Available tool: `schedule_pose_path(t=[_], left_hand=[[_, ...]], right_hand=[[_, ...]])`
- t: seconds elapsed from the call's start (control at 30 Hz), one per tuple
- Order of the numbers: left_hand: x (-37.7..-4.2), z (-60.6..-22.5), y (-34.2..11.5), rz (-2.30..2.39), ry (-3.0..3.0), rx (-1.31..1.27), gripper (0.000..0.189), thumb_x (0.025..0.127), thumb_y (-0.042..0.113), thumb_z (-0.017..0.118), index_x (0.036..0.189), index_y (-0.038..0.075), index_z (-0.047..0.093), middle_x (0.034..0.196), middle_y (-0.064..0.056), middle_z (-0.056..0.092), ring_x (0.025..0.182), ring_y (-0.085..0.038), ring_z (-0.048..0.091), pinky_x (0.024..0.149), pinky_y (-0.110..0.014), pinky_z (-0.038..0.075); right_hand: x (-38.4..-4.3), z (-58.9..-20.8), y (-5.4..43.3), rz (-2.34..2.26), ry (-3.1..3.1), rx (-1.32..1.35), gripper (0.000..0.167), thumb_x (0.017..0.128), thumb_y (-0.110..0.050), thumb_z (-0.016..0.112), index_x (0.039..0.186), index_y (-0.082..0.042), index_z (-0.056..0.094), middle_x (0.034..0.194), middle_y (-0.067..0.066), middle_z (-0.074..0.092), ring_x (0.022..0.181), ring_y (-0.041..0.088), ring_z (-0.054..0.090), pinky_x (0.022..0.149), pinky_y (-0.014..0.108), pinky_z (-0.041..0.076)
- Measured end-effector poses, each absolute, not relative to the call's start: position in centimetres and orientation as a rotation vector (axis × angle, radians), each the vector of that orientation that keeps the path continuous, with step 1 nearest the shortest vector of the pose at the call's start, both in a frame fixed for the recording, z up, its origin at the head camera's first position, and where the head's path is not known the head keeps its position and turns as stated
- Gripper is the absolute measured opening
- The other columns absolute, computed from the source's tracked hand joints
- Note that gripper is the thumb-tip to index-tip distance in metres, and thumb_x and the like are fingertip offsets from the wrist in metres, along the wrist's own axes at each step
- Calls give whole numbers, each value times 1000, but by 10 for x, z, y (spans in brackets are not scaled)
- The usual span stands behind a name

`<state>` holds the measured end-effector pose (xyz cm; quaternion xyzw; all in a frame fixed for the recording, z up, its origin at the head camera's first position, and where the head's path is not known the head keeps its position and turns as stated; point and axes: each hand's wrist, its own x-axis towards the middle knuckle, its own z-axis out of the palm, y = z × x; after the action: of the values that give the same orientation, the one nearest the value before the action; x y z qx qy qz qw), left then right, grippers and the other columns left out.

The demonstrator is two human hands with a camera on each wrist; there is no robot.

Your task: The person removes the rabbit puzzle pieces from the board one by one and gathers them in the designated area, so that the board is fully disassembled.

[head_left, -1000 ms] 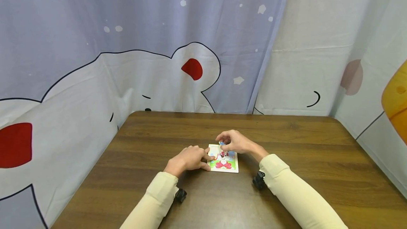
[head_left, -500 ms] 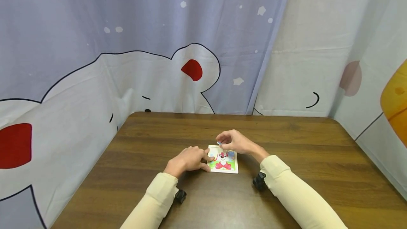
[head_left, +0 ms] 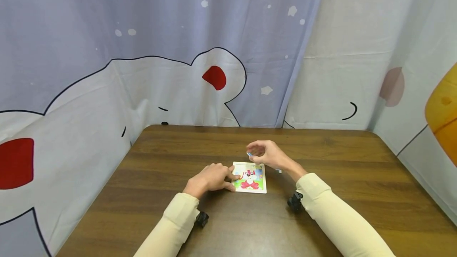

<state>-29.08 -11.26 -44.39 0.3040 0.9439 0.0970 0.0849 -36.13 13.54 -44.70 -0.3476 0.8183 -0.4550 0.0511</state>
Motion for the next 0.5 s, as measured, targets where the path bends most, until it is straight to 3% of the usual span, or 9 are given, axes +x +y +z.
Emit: schedule_pose_path(t=[0.23, 0.5], left_hand=[[-292, -446, -112, 296, 2811, 897, 50, 84, 46, 75, 131, 29, 67, 146, -8, 51, 114, -33, 63, 73, -35, 53], [-293, -446, -113, 302, 2816, 908, 50, 84, 46, 75, 130, 28, 68, 145, -9, 52, 111, -33, 64, 71, -34, 52]], right_hand=[[-361, -450, 135, -1184, 2522, -1099, 33, 82, 1, 69, 115, 4, 69, 108, 16, 72, 94, 22, 68, 84, 39, 56], [-360, -450, 133, -1113, 2582, -1139, 34, 78, 1, 72, 112, 1, 70, 106, 7, 68, 95, 21, 66, 85, 43, 55]])
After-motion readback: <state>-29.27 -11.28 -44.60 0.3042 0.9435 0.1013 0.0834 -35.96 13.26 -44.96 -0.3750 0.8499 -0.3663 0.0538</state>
